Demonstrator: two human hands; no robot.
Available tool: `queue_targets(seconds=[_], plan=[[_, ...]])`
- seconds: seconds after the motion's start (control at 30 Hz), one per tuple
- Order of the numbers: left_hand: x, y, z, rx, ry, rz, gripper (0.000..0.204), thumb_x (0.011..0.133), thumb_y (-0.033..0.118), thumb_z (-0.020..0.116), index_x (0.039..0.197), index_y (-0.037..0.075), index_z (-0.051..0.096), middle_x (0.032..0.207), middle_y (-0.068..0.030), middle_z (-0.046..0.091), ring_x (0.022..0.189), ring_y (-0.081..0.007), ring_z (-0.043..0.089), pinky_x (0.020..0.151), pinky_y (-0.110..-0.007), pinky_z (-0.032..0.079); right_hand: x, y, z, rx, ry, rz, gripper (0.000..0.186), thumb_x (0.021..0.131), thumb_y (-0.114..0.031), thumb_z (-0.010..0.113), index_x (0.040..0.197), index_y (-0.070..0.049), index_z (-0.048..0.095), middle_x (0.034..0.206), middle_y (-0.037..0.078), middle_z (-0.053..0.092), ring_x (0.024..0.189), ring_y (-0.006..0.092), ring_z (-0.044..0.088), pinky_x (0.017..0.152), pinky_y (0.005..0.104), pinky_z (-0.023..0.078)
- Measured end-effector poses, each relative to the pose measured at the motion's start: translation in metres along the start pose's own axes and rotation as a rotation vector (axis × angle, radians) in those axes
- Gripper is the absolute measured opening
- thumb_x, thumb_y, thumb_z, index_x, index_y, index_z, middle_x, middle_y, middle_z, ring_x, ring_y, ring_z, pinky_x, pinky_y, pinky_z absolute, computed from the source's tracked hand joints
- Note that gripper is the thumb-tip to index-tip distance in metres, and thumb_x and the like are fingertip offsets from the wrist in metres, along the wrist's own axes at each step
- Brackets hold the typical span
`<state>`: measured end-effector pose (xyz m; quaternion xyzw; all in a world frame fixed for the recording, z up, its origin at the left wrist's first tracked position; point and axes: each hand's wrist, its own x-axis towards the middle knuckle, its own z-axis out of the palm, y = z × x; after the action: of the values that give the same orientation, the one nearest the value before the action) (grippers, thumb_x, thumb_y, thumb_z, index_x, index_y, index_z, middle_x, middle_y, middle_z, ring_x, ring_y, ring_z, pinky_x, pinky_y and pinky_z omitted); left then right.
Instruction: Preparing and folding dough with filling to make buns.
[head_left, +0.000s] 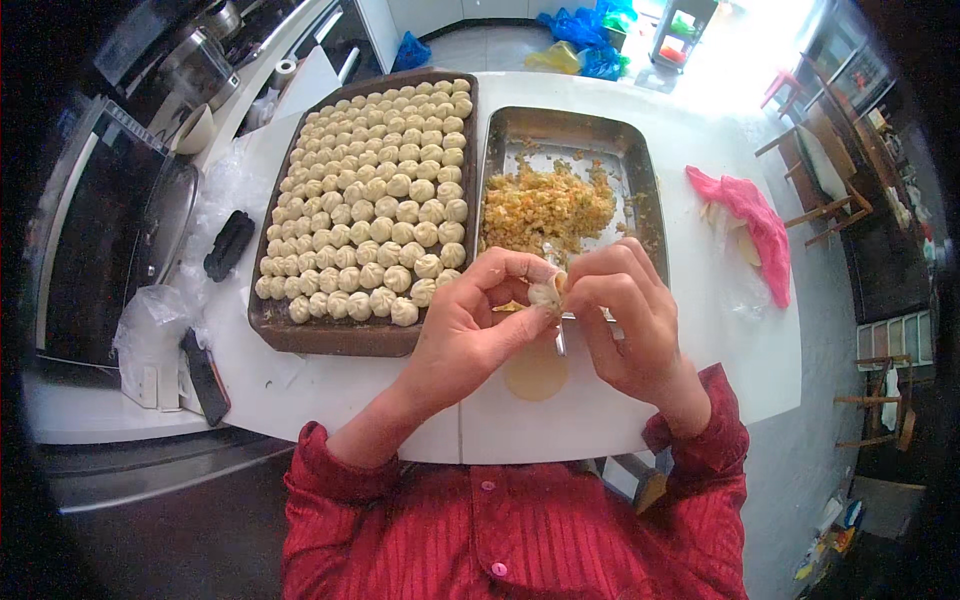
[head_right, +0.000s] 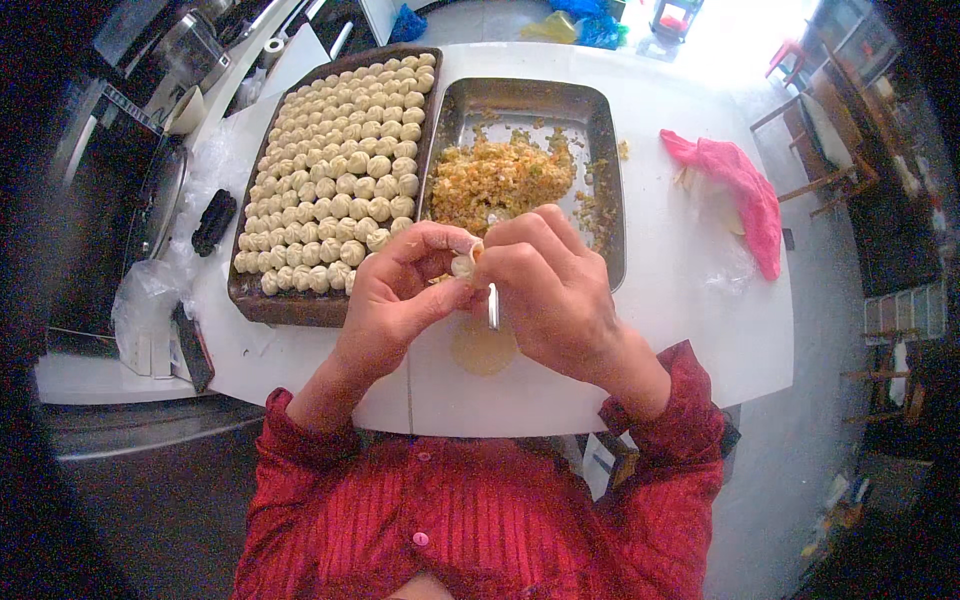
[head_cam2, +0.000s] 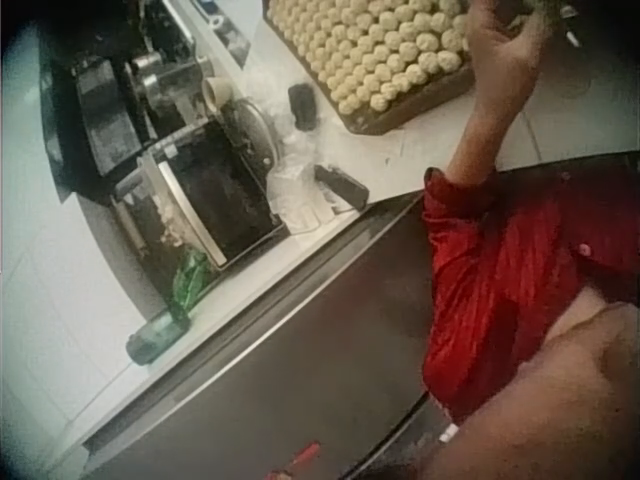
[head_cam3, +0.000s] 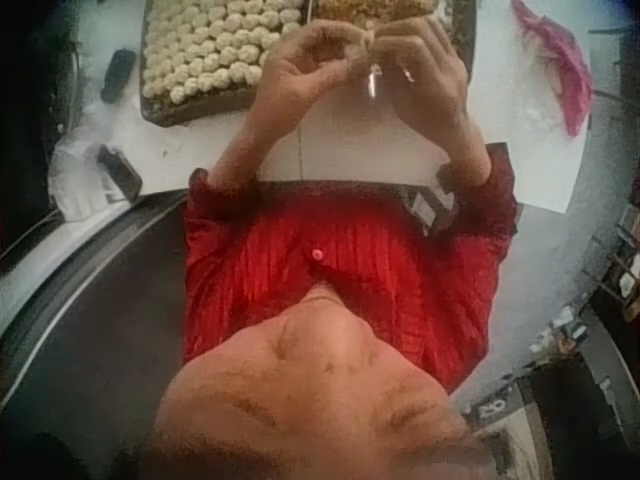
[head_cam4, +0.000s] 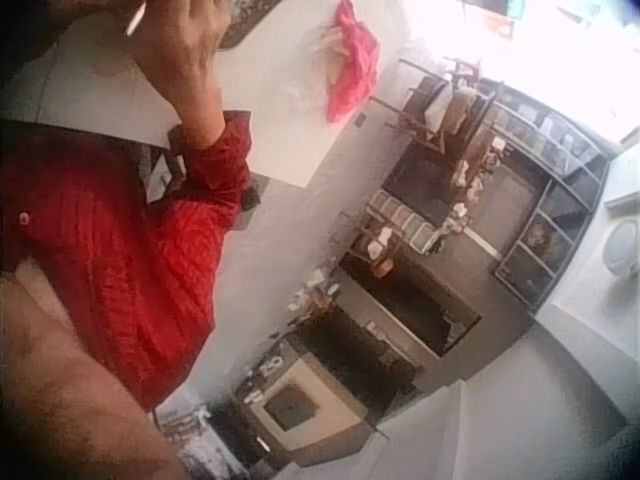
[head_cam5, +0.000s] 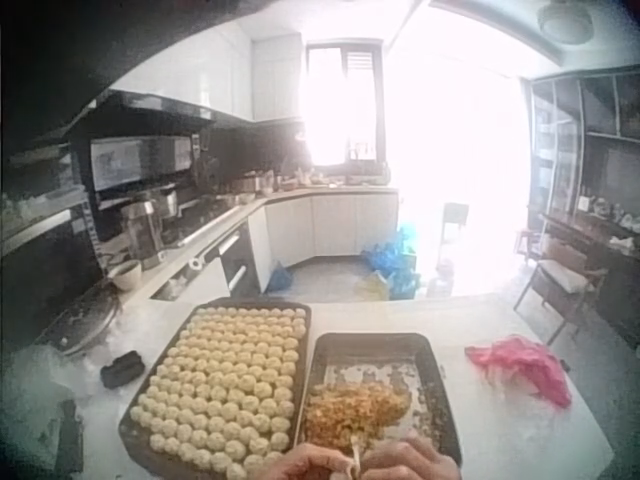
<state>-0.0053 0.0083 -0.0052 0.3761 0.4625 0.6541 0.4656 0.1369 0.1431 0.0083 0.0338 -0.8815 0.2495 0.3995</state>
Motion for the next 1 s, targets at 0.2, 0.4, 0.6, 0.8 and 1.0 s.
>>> queue_targets(seconds=[0.2,0.4,0.6,0.8,1.0], plan=[[0.001,0.000,-0.006,0.007,-0.024,-0.092,0.027,0.092,0.002,0.065,0.118,0.001,0.057,0.103,-0.0047,0.065,0.093,-0.0103,0.064,0.082,-0.027,0.054,0.004,-0.007,0.003,0.171,0.087,0.212,0.025,0.077,0.010,0.065,0.097,-0.002,0.058,0.092,0.013,0.060,0.078,0.0310,0.060,0.062,0.0392,0.051],[0.001,0.004,-0.007,-0.046,-0.017,-0.128,0.027,0.092,0.004,0.065,0.118,-0.001,0.058,0.102,-0.0064,0.067,0.090,-0.0112,0.066,0.081,-0.026,0.055,0.000,-0.001,0.003,0.102,0.091,0.116,0.025,0.078,0.009,0.068,0.099,-0.001,0.058,0.089,0.014,0.062,0.077,0.0290,0.062,0.062,0.0371,0.052],[0.001,0.003,-0.007,-0.124,0.013,-0.129,0.028,0.092,0.003,0.065,0.118,0.000,0.054,0.101,-0.0061,0.065,0.086,-0.0123,0.066,0.079,-0.027,0.056,-0.004,-0.003,0.012,0.070,0.149,0.138,0.019,0.081,0.007,0.068,0.096,-0.001,0.058,0.088,0.015,0.062,0.075,0.0297,0.063,0.062,0.0364,0.052],[0.001,-0.002,0.003,-0.106,0.010,-0.021,0.032,0.091,-0.003,0.064,0.118,0.003,0.050,0.107,-0.0069,0.063,0.094,-0.0128,0.065,0.080,-0.029,0.056,-0.008,-0.004,0.013,0.052,0.185,0.211,0.019,0.081,0.009,0.066,0.094,-0.001,0.057,0.087,0.016,0.061,0.075,0.0305,0.063,0.063,0.0375,0.052],[-0.001,0.001,0.008,-0.052,0.036,-0.028,0.031,0.092,-0.004,0.063,0.119,0.003,0.051,0.108,-0.0064,0.063,0.097,-0.0117,0.063,0.081,-0.028,0.056,-0.011,-0.002,0.013,0.088,0.143,0.179,0.020,0.084,0.014,0.061,0.093,-0.001,0.052,0.091,0.015,0.061,0.076,0.0210,0.060,0.068,0.0301,0.050]])
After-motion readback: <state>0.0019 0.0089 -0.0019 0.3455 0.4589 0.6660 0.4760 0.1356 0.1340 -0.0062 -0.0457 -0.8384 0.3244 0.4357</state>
